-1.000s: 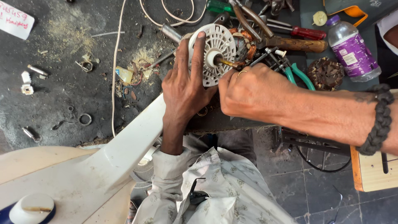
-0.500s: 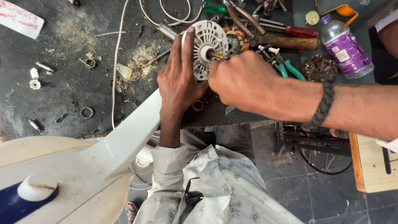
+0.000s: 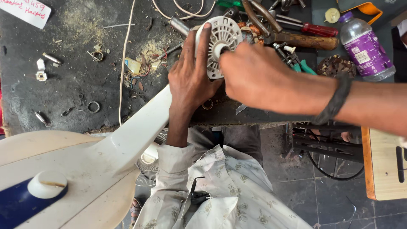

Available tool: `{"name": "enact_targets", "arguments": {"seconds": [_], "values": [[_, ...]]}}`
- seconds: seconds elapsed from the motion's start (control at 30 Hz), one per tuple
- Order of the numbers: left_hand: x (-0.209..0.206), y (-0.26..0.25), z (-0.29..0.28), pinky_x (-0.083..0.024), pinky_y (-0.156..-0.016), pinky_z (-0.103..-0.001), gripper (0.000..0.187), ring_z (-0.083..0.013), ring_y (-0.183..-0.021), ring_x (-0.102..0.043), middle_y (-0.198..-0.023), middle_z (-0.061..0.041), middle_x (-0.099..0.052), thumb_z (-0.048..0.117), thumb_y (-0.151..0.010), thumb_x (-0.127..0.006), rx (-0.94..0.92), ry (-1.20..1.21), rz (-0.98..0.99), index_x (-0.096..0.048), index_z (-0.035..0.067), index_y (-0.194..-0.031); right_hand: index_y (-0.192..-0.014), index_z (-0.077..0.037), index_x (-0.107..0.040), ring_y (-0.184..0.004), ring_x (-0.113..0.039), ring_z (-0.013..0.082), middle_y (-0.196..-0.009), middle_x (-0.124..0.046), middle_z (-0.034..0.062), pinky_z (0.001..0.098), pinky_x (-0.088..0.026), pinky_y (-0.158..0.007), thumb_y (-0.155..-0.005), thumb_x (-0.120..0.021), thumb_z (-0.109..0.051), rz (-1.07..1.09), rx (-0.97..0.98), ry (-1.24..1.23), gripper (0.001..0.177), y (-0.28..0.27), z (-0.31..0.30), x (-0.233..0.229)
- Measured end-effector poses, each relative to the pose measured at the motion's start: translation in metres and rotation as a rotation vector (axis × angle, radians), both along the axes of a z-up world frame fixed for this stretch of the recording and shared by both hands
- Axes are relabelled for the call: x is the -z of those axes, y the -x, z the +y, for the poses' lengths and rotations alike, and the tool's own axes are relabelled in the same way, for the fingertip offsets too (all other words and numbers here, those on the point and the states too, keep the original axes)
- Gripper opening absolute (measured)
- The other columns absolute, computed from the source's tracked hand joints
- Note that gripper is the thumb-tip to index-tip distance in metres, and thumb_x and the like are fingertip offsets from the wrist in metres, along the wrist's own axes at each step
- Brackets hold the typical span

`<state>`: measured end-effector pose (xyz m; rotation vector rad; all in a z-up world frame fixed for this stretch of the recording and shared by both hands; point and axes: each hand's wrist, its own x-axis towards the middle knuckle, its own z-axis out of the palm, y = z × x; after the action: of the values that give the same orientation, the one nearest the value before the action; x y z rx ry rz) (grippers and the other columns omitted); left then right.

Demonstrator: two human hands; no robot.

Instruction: The person disassembles a white plastic fan housing using a screwdriver and a utility knife. They remove the outer casing to expose the internal motor and fan blades, then proceed to unscrew and detach the motor assembly from the main body.

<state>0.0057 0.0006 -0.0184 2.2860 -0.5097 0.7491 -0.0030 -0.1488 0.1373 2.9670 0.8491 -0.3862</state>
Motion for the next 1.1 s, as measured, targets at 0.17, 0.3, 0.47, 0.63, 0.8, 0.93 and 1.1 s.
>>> {"name": "enact_targets", "arguments": {"seconds": [0.17, 0.3, 0.47, 0.63, 0.8, 0.93, 1.1], "values": [[-0.004, 0.000, 0.002, -0.063, -0.090, -0.043, 0.122, -0.0396, -0.119, -0.070, -0.154, -0.024, -0.046, 0.035, -0.063, -0.094, 0.038, 0.046, -0.017, -0.027, 0.013, -0.162, -0.088, 0.010, -0.066, -0.056, -0.072, 0.0319, -0.064, -0.067, 0.0228, 0.0404, -0.056, -0.045, -0.084, -0.063, 0.000, 0.191, 0.179, -0.012, 0.011, -0.003, 0.008, -0.003], [-0.006, 0.001, 0.003, -0.062, -0.089, -0.041, 0.109, -0.0383, -0.122, -0.068, -0.153, -0.024, -0.045, 0.029, -0.078, -0.094, 0.032, 0.034, -0.025, -0.026, 0.012, -0.162, -0.122, 0.014, -0.063, -0.054, -0.071, 0.0302, -0.065, -0.067, 0.0228, 0.0385, -0.057, -0.045, -0.077, -0.068, -0.004, 0.004, -0.110, 0.159, 0.049, 0.001, 0.005, 0.001], [-0.007, -0.001, 0.000, -0.061, -0.084, -0.040, 0.102, -0.0439, -0.131, -0.065, -0.155, -0.027, -0.046, 0.030, -0.088, -0.093, 0.030, 0.024, -0.034, -0.027, 0.011, -0.164, -0.110, 0.013, -0.069, -0.051, -0.070, 0.0220, -0.059, -0.069, 0.0159, 0.0327, -0.055, -0.040, -0.078, -0.066, -0.006, -0.285, -0.437, 0.336, 0.038, 0.004, -0.005, 0.003], [-0.005, 0.000, 0.001, -0.062, -0.090, -0.041, 0.099, -0.0443, -0.126, -0.064, -0.151, -0.027, -0.045, 0.032, -0.088, -0.090, 0.025, 0.022, -0.049, -0.025, 0.010, -0.160, -0.104, 0.004, -0.074, -0.040, -0.061, 0.0119, -0.053, -0.065, 0.0064, 0.0260, -0.049, -0.033, -0.083, -0.063, -0.015, -0.489, -0.642, 0.500, 0.030, 0.001, -0.008, 0.004], [-0.002, -0.003, -0.001, -0.063, -0.087, -0.038, 0.093, -0.0382, -0.120, -0.069, -0.153, -0.027, -0.046, 0.037, -0.097, -0.087, 0.023, 0.041, -0.052, -0.025, 0.011, -0.162, -0.104, 0.003, -0.075, -0.038, -0.053, 0.0084, -0.049, -0.059, 0.0037, 0.0243, -0.044, -0.034, -0.092, -0.064, -0.011, -0.740, -0.826, 0.678, 0.022, -0.007, -0.013, 0.012], [0.006, -0.011, 0.002, -0.062, -0.074, -0.037, 0.092, -0.0342, -0.103, -0.073, -0.150, -0.031, -0.050, 0.038, -0.096, -0.086, 0.013, 0.002, -0.015, -0.027, 0.009, -0.160, -0.099, 0.006, -0.073, -0.037, -0.047, 0.0060, -0.049, -0.053, 0.0019, 0.0223, -0.037, -0.034, -0.092, -0.062, -0.012, -0.789, -0.924, 0.716, 0.022, -0.014, -0.013, 0.015], [0.002, -0.005, -0.001, -0.064, -0.081, -0.036, 0.093, -0.0321, -0.110, -0.075, -0.149, -0.024, -0.051, 0.034, -0.101, -0.084, -0.086, -0.082, -0.075, -0.021, 0.015, -0.166, -0.077, -0.004, -0.071, -0.052, -0.060, 0.0105, -0.061, -0.059, 0.0002, 0.0271, -0.046, -0.041, -0.084, -0.071, -0.022, -0.576, -0.665, 0.502, 0.020, -0.006, -0.009, 0.003]]}}
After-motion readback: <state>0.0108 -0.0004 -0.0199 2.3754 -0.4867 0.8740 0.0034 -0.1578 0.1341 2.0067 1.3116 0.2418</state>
